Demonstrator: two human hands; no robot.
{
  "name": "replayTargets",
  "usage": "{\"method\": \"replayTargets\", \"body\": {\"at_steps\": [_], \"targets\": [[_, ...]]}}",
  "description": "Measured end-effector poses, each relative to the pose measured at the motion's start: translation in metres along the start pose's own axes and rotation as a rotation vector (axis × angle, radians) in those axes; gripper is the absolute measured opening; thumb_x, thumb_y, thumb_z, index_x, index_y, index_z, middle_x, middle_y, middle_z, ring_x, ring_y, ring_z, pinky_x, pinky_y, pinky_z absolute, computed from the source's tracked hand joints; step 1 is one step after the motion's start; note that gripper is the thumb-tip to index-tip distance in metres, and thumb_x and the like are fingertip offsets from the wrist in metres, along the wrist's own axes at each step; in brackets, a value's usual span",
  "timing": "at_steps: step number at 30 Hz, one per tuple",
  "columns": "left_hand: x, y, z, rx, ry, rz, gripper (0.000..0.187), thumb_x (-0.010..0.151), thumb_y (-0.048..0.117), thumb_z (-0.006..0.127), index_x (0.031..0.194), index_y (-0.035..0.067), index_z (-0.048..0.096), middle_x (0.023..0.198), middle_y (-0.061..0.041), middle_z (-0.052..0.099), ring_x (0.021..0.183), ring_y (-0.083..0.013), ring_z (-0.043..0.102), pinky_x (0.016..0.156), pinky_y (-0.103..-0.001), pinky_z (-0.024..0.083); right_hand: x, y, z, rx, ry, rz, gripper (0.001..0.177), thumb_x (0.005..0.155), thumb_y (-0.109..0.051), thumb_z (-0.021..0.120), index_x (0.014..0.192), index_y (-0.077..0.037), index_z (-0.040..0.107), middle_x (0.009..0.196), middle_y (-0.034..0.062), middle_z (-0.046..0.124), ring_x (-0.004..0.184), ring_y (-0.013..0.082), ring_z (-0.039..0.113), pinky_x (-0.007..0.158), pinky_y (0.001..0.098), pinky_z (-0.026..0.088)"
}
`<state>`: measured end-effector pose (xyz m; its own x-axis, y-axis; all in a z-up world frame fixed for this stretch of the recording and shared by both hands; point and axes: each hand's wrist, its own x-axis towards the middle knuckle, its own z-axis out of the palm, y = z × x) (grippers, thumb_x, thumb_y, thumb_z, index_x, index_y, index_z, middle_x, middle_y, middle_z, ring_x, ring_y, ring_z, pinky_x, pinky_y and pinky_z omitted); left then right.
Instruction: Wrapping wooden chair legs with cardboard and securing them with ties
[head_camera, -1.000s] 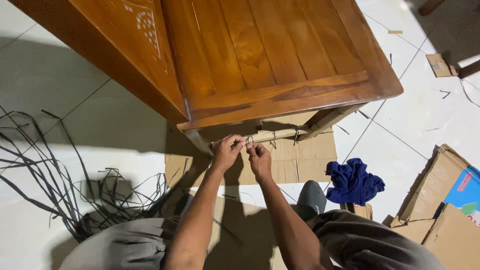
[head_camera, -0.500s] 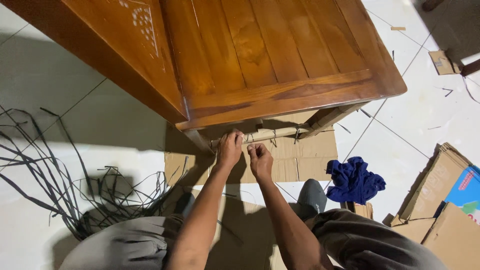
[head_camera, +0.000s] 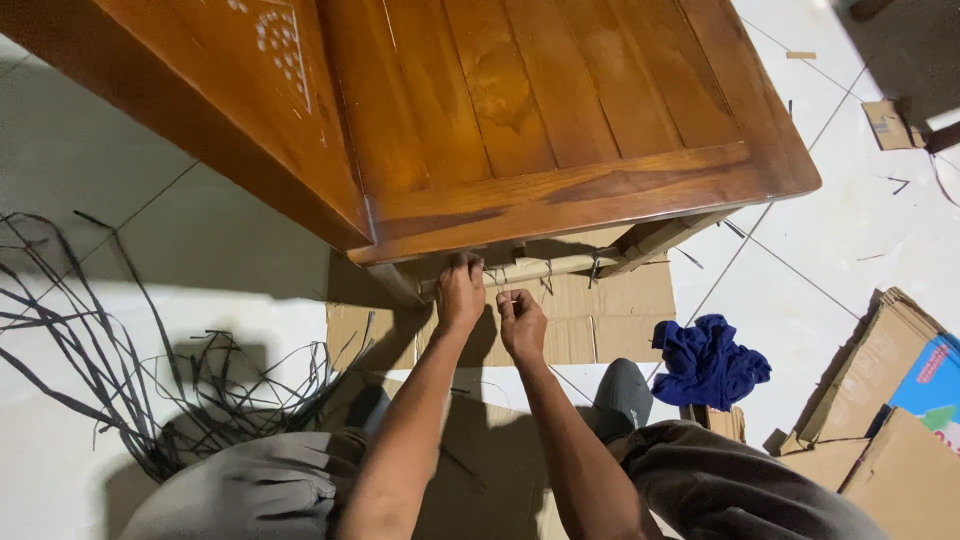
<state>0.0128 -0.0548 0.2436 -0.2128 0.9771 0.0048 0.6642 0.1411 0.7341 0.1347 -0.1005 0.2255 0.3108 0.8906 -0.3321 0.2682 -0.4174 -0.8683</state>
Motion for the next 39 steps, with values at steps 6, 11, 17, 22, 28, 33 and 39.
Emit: {"method": "replayTargets", "body": {"at_steps": [6,11,17,22,28,33,39], "targets": [[-0.001,0.003,0.002,-0.008,0.050,-0.011,0.021,0.100,0.024,0.056,0.097,0.009,0.071,0.086,-0.021,0.071,0.089,-0.0441,0.071,0.080,-0.055,0.056,-0.007,0.000,-0.002,-0.001,-0.002,0.009,0.009,0.099,-0.024,0.067,0.095,-0.016,0.071,0.071,0.0057,0.070,0.071,0.0191,0.063,0.073,0.0358,0.054],[-0.005,0.007,-0.001,-0.138,0.028,-0.028,0.021,0.102,0.024,0.056,0.093,0.010,0.069,0.084,-0.019,0.071,0.087,-0.0419,0.071,0.082,-0.053,0.055,-0.006,0.005,0.001,0.136,-0.029,0.049,0.007,0.097,-0.021,0.068,0.094,-0.015,0.071,0.070,0.0045,0.068,0.064,0.0158,0.060,0.065,0.0313,0.052],[-0.005,-0.016,0.011,-0.296,-0.015,-0.029,0.037,0.101,0.037,0.054,0.084,0.012,0.075,0.085,-0.020,0.073,0.091,-0.0455,0.069,0.084,-0.053,0.053,-0.010,-0.002,-0.002,0.508,-0.105,0.184,0.016,0.093,-0.016,0.071,0.105,-0.006,0.071,0.074,0.0028,0.062,0.059,0.0068,0.052,0.058,0.0206,0.049],[0.000,-0.001,0.003,-0.334,-0.022,-0.061,0.032,0.099,0.029,0.054,0.084,0.014,0.078,0.085,-0.014,0.076,0.090,-0.0413,0.071,0.085,-0.049,0.054,-0.006,-0.001,-0.005,0.504,-0.122,0.189,0.014,0.092,-0.013,0.071,0.104,-0.005,0.072,0.072,0.0014,0.059,0.055,0.0046,0.045,0.054,0.0204,0.045],[-0.003,-0.002,0.013,-0.295,0.003,-0.062,0.026,0.099,0.024,0.054,0.083,0.009,0.067,0.083,-0.013,0.076,0.091,-0.0399,0.071,0.085,-0.052,0.052,-0.004,0.015,-0.002,0.422,-0.083,0.124,0.014,0.092,-0.016,0.072,0.101,-0.005,0.071,0.077,0.0045,0.060,0.069,0.0106,0.053,0.059,0.0221,0.046],[-0.002,0.012,-0.010,-0.327,-0.012,-0.015,0.023,0.098,0.021,0.057,0.080,0.009,0.067,0.079,-0.010,0.076,0.087,-0.0353,0.073,0.085,-0.045,0.055,-0.015,-0.013,-0.010,0.650,-0.190,0.285,0.018,0.092,-0.007,0.068,0.110,-0.005,0.071,0.072,0.0045,0.057,0.053,0.0081,0.044,0.052,0.0219,0.045],[-0.004,-0.009,0.002,-0.331,-0.062,0.002,0.030,0.100,0.031,0.058,0.079,0.014,0.071,0.079,-0.013,0.074,0.083,-0.0352,0.072,0.079,-0.045,0.055,-0.011,-0.029,-0.020,0.977,-0.302,0.374,0.029,0.095,-0.006,0.059,0.123,-0.007,0.067,0.077,0.0007,0.058,0.062,0.0051,0.049,0.061,0.0187,0.051]]}}
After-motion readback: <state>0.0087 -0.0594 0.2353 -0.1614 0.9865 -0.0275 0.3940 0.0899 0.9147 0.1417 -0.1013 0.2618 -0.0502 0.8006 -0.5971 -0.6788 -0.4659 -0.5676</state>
